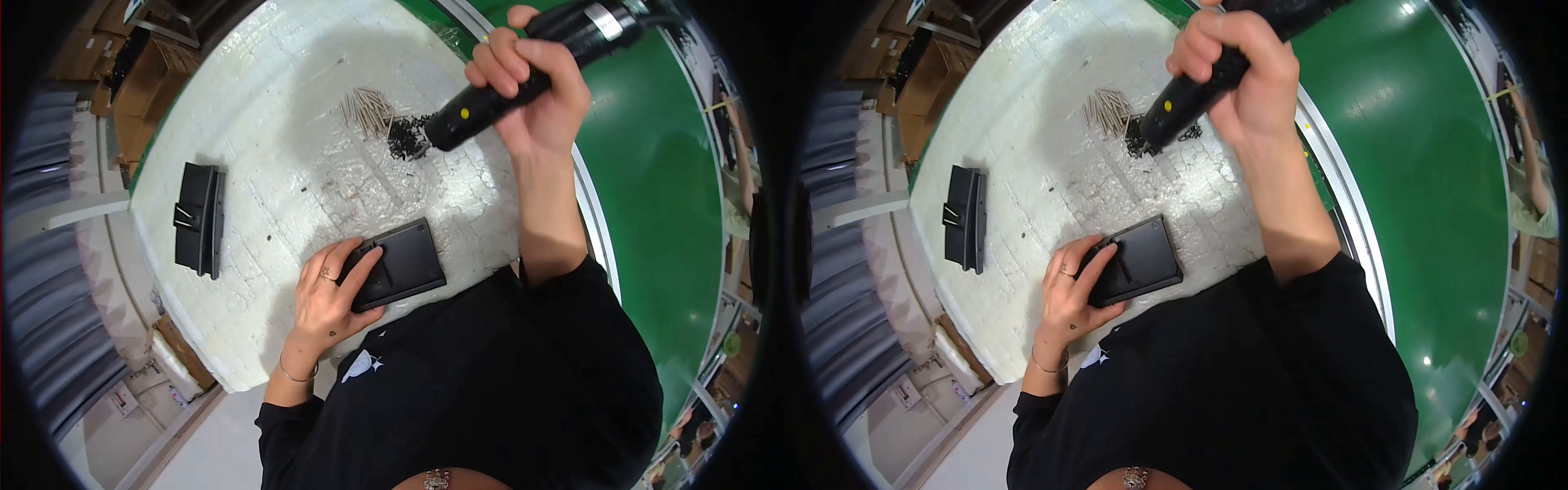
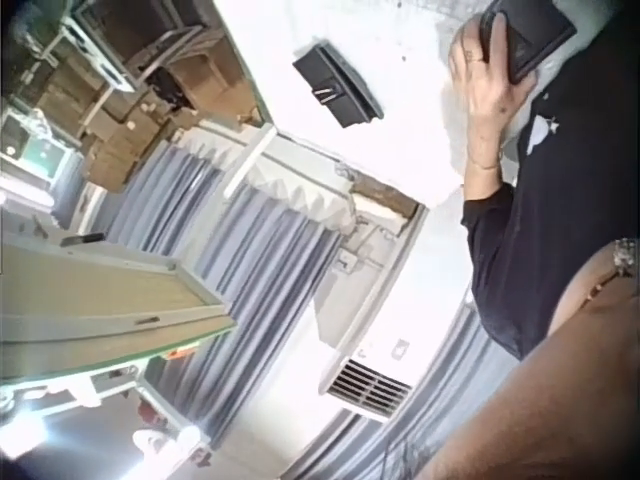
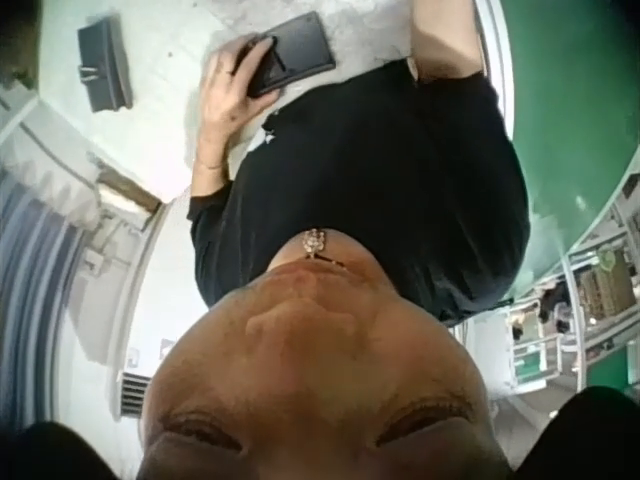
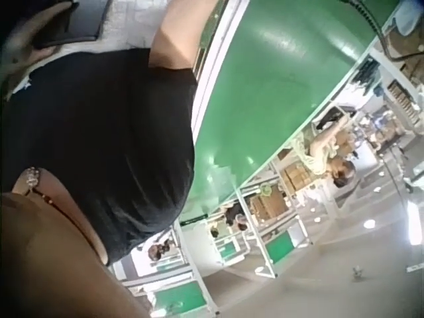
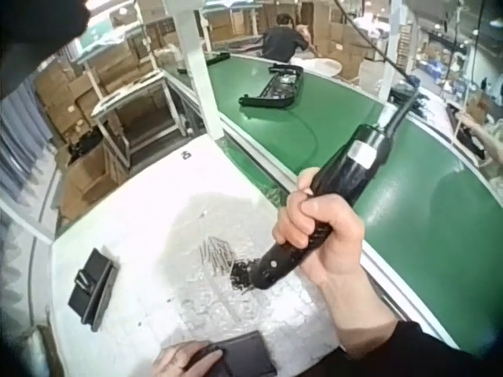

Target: The recorder is assembling small black plastic components using an electric screwdriver to insert metal pins or screws.

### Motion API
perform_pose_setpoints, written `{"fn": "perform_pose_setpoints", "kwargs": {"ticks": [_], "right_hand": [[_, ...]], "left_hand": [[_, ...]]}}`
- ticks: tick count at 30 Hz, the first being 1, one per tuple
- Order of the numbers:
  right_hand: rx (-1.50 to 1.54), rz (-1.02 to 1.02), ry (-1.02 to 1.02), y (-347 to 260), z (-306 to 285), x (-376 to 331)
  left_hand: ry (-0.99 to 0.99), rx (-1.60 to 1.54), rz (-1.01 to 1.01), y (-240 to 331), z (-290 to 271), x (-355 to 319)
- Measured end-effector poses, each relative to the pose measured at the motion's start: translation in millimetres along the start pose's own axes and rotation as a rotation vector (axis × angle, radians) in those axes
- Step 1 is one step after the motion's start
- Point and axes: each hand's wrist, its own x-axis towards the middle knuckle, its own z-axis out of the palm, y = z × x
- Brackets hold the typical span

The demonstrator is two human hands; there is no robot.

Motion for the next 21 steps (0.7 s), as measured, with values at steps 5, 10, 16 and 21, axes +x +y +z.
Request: {"fn": "perform_pose_setpoints", "kwargs": {"ticks": [5, 10, 16, 21], "right_hand": [[-0.165, -0.080, 0.093, 17, 19, -29], [-0.264, -0.085, 0.162, 31, 18, -25], [-0.256, -0.079, 0.209, 18, 37, -28], [-0.071, -0.110, 0.045, -4, 53, -33]], "left_hand": [[0.103, -0.140, 0.040, -5, -12, 11], [0.128, -0.229, 0.148, -24, -13, 41], [0.118, -0.390, 0.040, -44, 1, 71], [0.197, -0.592, 0.094, -31, 6, 97]]}}
